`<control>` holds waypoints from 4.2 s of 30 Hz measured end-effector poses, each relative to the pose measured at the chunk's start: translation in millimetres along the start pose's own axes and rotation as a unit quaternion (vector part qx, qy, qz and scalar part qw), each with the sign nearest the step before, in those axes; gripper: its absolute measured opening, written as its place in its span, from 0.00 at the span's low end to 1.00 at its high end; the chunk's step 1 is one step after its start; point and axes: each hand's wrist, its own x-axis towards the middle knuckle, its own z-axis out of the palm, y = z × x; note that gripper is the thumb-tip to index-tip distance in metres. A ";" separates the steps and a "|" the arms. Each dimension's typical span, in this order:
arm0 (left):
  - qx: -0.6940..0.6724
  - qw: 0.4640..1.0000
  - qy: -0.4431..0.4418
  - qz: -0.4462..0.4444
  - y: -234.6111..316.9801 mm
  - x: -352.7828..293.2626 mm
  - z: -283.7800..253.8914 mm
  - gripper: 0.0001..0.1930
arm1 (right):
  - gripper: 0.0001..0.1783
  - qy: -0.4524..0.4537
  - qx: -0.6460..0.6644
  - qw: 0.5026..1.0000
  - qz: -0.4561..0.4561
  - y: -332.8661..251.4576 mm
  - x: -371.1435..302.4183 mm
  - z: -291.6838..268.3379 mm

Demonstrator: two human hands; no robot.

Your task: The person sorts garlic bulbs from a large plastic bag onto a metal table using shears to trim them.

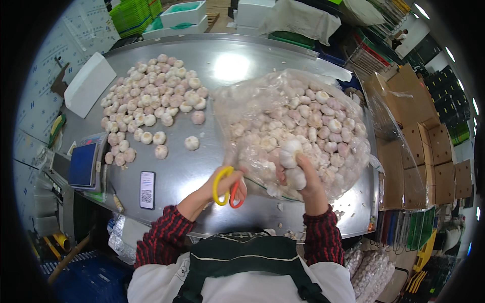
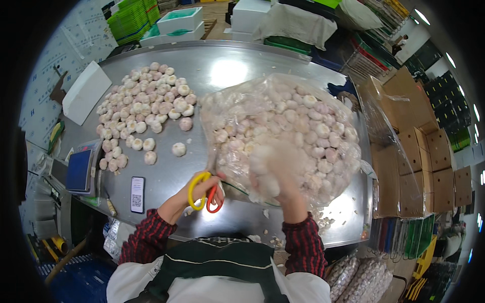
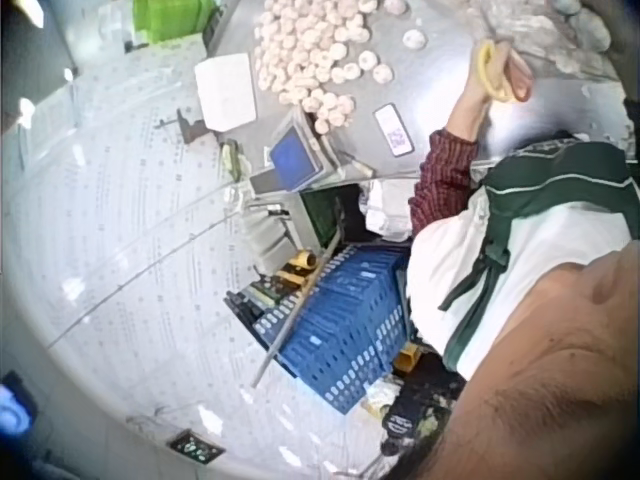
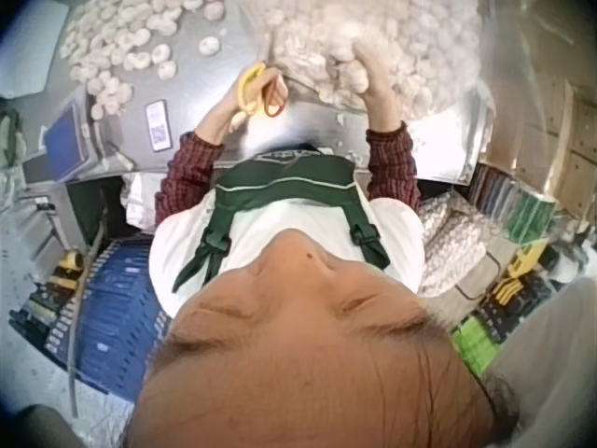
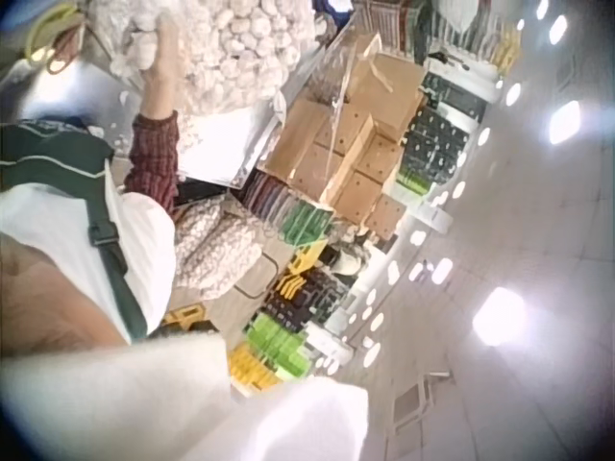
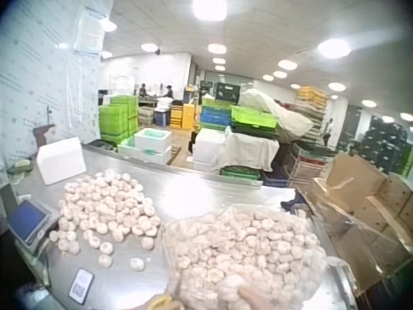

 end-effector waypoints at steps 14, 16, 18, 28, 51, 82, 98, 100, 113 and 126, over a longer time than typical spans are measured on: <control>-0.191 0.877 0.431 0.097 -76.2 -118.4 -119.1 0.22 | 0.21 -0.012 -0.304 0.935 -0.179 144.7 210.4 157.4; -0.158 0.893 0.409 0.102 -69.8 -115.3 -112.8 0.22 | 0.13 -0.105 -0.479 0.836 -0.249 76.1 161.3 108.9; -0.110 0.911 0.384 0.098 -55.4 -105.1 -98.0 0.21 | 0.12 -0.087 -0.690 0.696 -0.177 44.4 118.0 40.3; 0.396 0.903 0.119 0.116 24.9 -25.4 0.3 0.22 | 0.19 0.088 -0.612 0.786 0.013 12.8 21.5 -68.9; 0.121 0.992 -0.014 -0.045 16.4 31.9 30.2 0.15 | 0.16 0.225 0.007 0.971 -0.075 -25.2 16.6 -136.7; 0.251 0.953 -0.072 0.155 70.4 52.9 86.6 0.22 | 0.32 0.166 -0.200 0.953 -0.157 -22.6 -49.0 -28.9; 0.583 0.789 -0.120 0.155 48.4 75.4 98.7 0.13 | 0.33 0.240 -0.661 0.693 -0.159 -43.2 -63.7 -32.8; 0.511 0.845 -0.132 0.088 55.9 74.4 96.1 0.12 | 0.31 0.210 -0.650 0.717 -0.136 -44.6 -57.5 -23.6; -0.196 0.914 0.330 0.133 -33.3 -62.9 -73.9 0.20 | 0.20 0.082 0.095 0.977 0.174 91.7 168.3 95.0; -0.121 0.921 0.312 0.198 -42.4 -58.7 -84.5 0.23 | 0.15 0.233 -0.545 0.742 -0.312 27.8 162.0 -42.1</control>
